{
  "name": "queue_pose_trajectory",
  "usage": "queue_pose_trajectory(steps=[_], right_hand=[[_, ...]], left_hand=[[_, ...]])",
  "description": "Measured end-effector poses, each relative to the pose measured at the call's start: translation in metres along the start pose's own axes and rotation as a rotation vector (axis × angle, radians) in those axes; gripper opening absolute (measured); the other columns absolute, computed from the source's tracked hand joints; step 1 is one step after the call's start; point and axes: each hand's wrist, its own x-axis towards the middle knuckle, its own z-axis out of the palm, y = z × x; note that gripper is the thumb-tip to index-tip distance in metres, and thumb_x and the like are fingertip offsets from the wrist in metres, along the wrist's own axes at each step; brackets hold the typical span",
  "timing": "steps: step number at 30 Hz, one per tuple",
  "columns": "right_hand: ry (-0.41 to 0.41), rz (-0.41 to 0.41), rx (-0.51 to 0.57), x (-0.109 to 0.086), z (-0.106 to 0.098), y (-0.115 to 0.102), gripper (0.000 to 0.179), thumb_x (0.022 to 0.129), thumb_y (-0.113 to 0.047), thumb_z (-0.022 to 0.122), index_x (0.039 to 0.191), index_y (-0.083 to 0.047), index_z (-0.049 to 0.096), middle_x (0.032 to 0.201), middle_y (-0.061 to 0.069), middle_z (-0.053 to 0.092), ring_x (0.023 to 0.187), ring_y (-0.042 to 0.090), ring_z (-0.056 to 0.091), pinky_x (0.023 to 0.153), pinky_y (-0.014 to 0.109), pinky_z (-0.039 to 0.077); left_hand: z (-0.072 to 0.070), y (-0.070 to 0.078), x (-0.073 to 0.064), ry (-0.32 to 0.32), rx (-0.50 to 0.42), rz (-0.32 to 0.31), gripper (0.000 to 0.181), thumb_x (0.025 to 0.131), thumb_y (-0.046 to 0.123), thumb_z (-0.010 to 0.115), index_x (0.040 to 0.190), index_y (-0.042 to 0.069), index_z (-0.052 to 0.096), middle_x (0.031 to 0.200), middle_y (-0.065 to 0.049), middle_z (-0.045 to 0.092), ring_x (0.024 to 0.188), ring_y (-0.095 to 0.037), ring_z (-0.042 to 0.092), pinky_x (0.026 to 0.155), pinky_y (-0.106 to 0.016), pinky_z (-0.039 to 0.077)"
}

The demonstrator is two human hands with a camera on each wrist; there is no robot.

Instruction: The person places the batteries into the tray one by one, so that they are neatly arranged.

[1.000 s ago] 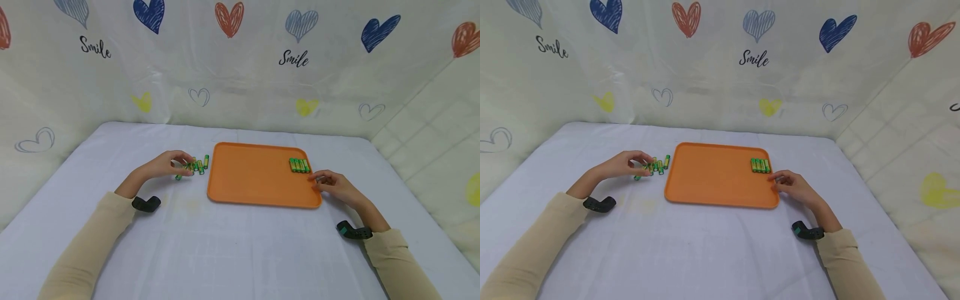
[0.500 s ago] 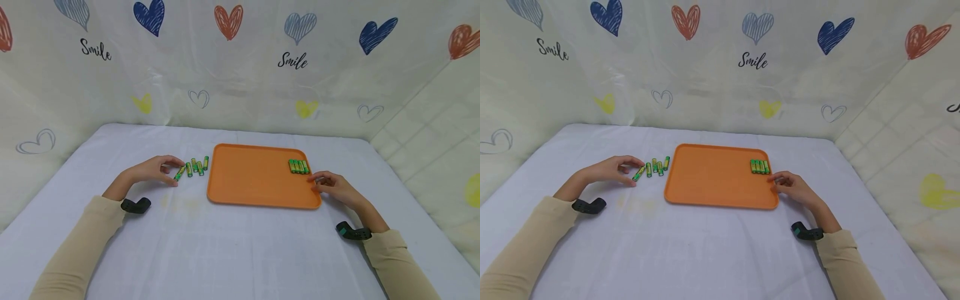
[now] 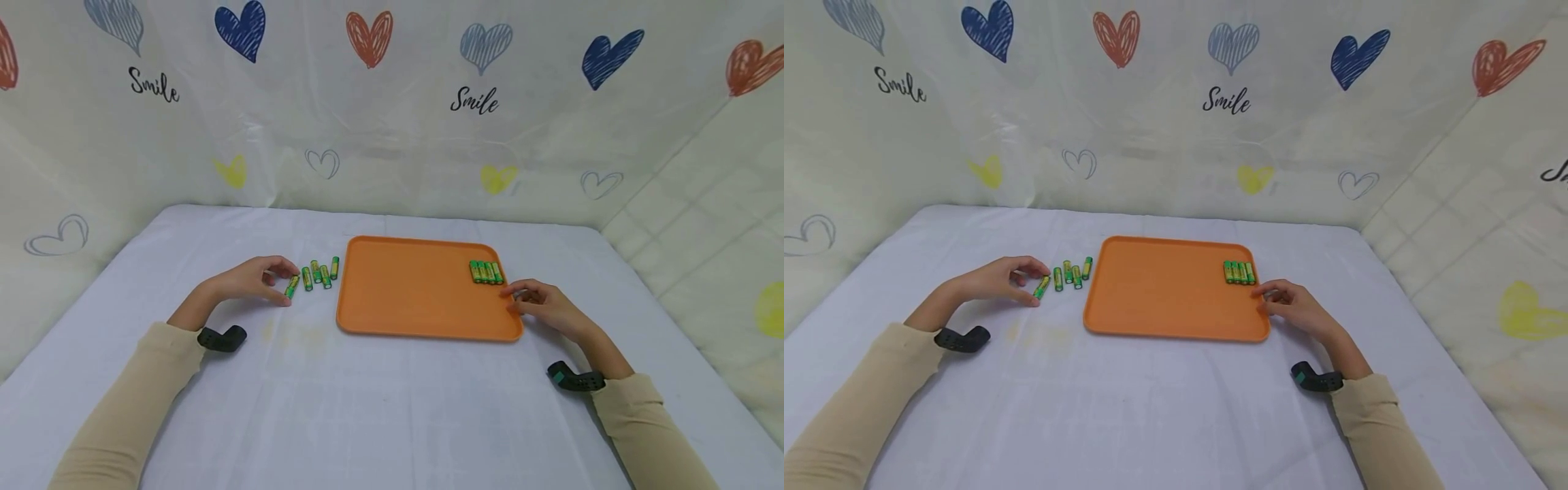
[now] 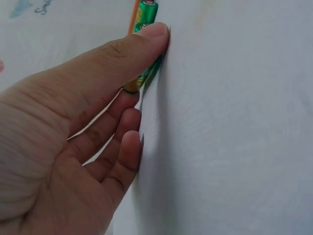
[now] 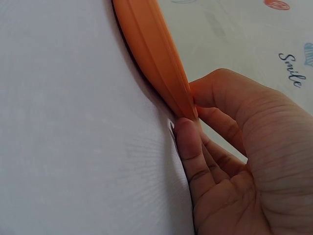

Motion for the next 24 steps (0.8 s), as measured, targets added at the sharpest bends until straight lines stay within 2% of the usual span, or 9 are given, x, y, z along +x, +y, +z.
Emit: queue_pose_trajectory(steps=[7,12,18,24], right_hand=[[0.007,-0.007,-0.006,-0.001,0.0,-0.001,0.037,0.088,-0.026,0.065,0.119,-0.007,0.057,0.114,0.003,0.061,0.089,0.011,0.053,0.074,0.021,0.045],[0.003,-0.002,-0.002,-0.003,0.0,-0.003,0.037,0.088,-0.027,0.065,0.119,-0.007,0.057,0.117,0.006,0.061,0.091,0.011,0.053,0.074,0.022,0.046],[-0.003,-0.001,0.004,-0.003,0.0,-0.003,0.038,0.088,-0.029,0.065,0.119,-0.008,0.057,0.118,0.009,0.059,0.093,0.011,0.052,0.075,0.022,0.045],[0.001,-0.004,-0.001,-0.003,-0.001,-0.002,0.038,0.088,-0.029,0.065,0.118,-0.008,0.058,0.118,0.01,0.059,0.092,0.012,0.053,0.074,0.022,0.045]], left_hand=[[0.0,0.004,-0.001,0.048,-0.043,-0.012,0.059,0.071,0.023,0.082,0.119,0.004,0.054,0.116,-0.012,0.058,0.107,-0.025,0.054,0.092,-0.039,0.046],[0.001,0.003,0.0,0.054,-0.113,-0.044,0.062,0.069,0.025,0.083,0.12,0.005,0.053,0.117,-0.013,0.059,0.103,-0.023,0.059,0.088,-0.03,0.05],[0.002,0.006,0.005,0.06,-0.169,-0.018,0.063,0.068,0.023,0.083,0.12,0.004,0.053,0.119,-0.013,0.058,0.099,-0.02,0.06,0.082,-0.02,0.05],[0.002,0.014,0.013,0.058,-0.173,0.011,0.063,0.068,0.025,0.083,0.12,0.006,0.053,0.121,-0.011,0.056,0.1,-0.02,0.058,0.082,-0.019,0.05]])
